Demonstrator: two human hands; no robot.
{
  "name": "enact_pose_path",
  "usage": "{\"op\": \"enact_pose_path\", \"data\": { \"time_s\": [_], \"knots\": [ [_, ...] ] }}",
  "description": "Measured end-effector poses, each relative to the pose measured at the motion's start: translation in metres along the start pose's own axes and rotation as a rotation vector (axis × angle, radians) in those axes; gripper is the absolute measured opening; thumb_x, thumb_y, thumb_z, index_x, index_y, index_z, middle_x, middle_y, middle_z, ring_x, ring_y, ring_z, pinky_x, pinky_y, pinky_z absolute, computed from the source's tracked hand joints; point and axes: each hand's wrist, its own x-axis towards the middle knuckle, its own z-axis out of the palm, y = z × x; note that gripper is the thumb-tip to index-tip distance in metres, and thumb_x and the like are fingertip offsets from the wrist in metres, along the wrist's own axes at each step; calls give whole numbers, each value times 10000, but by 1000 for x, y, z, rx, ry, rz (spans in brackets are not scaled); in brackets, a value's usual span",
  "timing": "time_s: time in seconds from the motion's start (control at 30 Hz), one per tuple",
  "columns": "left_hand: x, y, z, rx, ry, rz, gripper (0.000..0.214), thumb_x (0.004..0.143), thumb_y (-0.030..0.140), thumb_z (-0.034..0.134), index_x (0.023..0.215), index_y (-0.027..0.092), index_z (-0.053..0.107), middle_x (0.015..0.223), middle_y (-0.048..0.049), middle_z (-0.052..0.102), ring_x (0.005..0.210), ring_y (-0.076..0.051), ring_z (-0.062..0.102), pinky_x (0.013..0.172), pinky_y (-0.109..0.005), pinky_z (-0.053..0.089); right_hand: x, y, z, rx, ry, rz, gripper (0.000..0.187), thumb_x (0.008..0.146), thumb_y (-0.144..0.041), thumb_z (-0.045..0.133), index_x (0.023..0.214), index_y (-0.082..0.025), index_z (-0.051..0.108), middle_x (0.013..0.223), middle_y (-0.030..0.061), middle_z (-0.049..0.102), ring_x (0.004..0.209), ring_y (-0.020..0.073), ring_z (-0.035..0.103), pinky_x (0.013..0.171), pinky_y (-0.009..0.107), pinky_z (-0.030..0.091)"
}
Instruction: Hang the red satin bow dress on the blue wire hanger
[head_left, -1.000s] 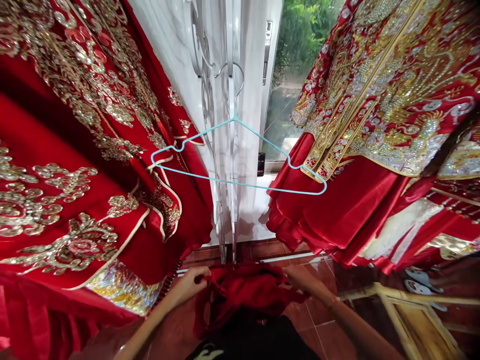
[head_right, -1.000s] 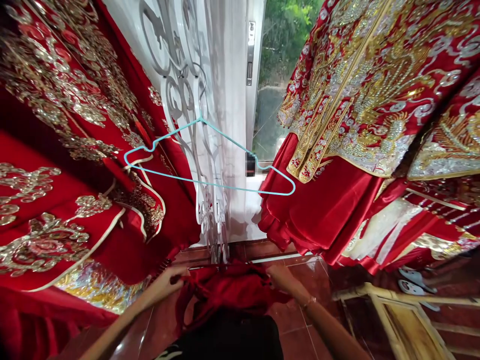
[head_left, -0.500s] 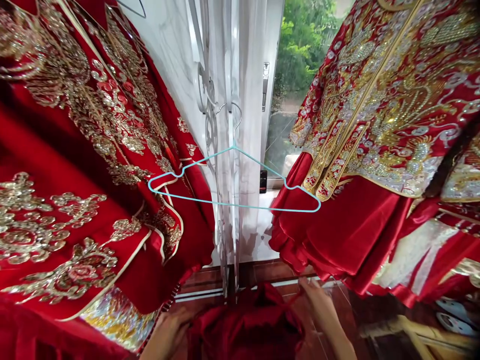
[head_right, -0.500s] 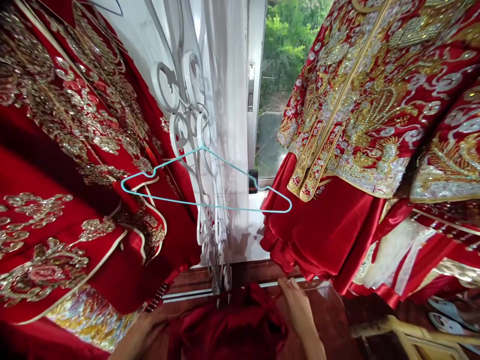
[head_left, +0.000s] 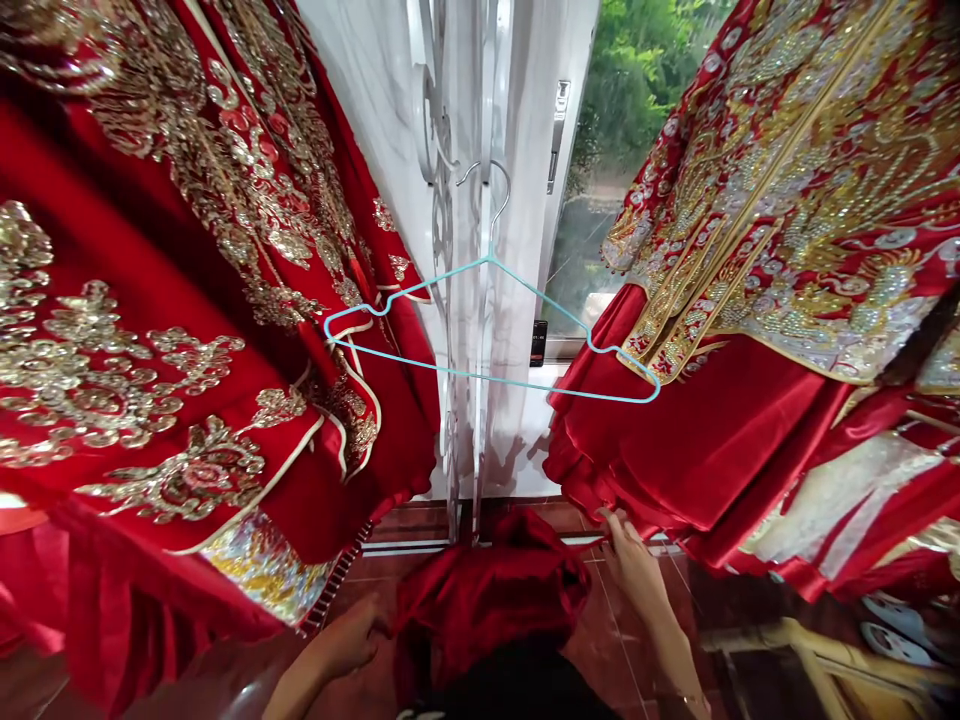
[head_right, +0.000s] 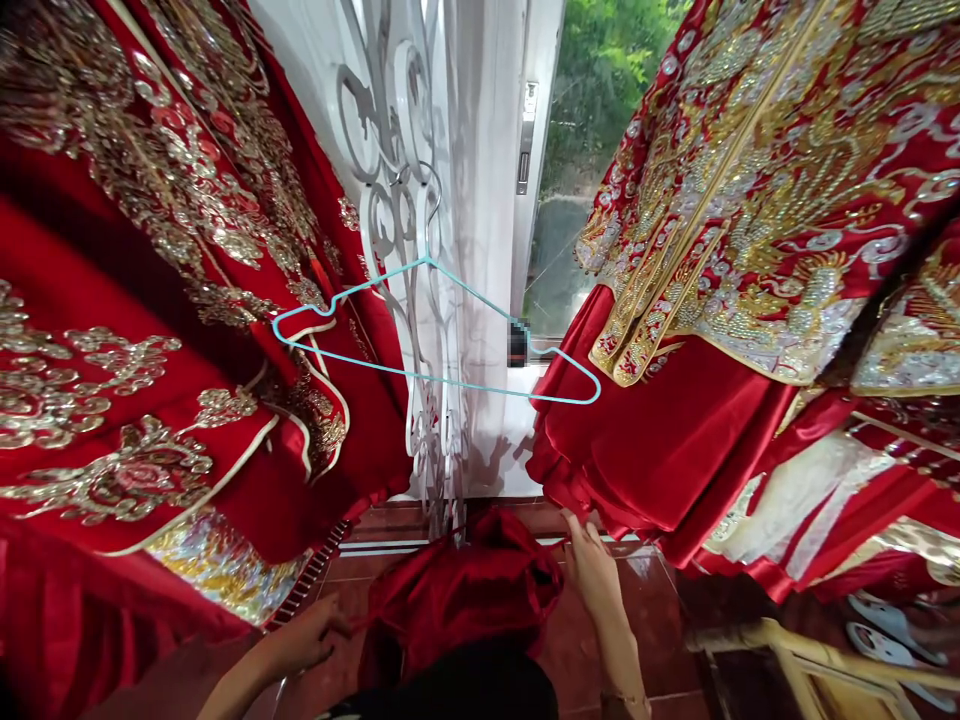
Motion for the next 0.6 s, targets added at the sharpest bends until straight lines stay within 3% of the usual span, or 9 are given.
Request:
{"op": "enact_pose_path", "data": {
  "time_s": [0.07,0.17,0.3,0.37,0.43,0.5,0.6],
  "knots": [
    [2,2,2,-2,78,-55,274,636,131,525,776,221,743,994,-70,757,1068,-267,683,1000,-357,502,-4,-2,9,21,37,37,476,932,-143,337,1371,-190,515,1202,150,651,1041,259,685,837,365,533],
    [10,11,6,-3,234,-137,367,819,174,419,972,219,750,1138,-95,711,1166,-255,650,1041,-357,477,-10,-8,24,98,191,111,457,957,-251,319,1363,-180,518,1134,157,668,1050,306,674,823,401,532],
    [20,19,18,-119,575,-161,488,909,243,329,1275,226,651,1339,-112,614,1282,-265,579,1077,-400,468,-8,-18,43,363,389,196,513,924,-439,397,1355,-182,504,1120,156,688,1011,319,676,796,399,527],
    [23,13,19,-218,680,-93,449,892,283,377,1229,236,671,1279,-101,642,1243,-271,598,1079,-415,474,-5,-24,48,513,398,229,554,885,-501,462,1338,-186,514,1041,132,714,927,299,692,806,386,526],
    [23,3,17,-305,706,-50,343,851,333,460,1059,243,717,1166,-89,680,1188,-287,619,1090,-427,467,-6,-32,50,623,348,272,563,861,-533,498,1308,-194,541,904,92,727,846,289,700,791,379,526],
    [20,-8,17,-383,720,-62,243,812,381,521,888,249,710,1047,-81,702,1124,-302,641,1078,-423,475,-10,-40,52,696,301,337,545,848,-552,512,1267,-209,575,806,63,725,810,293,706,770,375,529],
    [14,-15,25,-465,756,-142,242,829,422,492,824,249,661,954,-84,709,1015,-307,683,1000,-412,520,-20,-51,52,767,320,409,553,829,-569,538,1253,-219,603,816,65,738,826,295,709,788,372,536]
  ]
}}
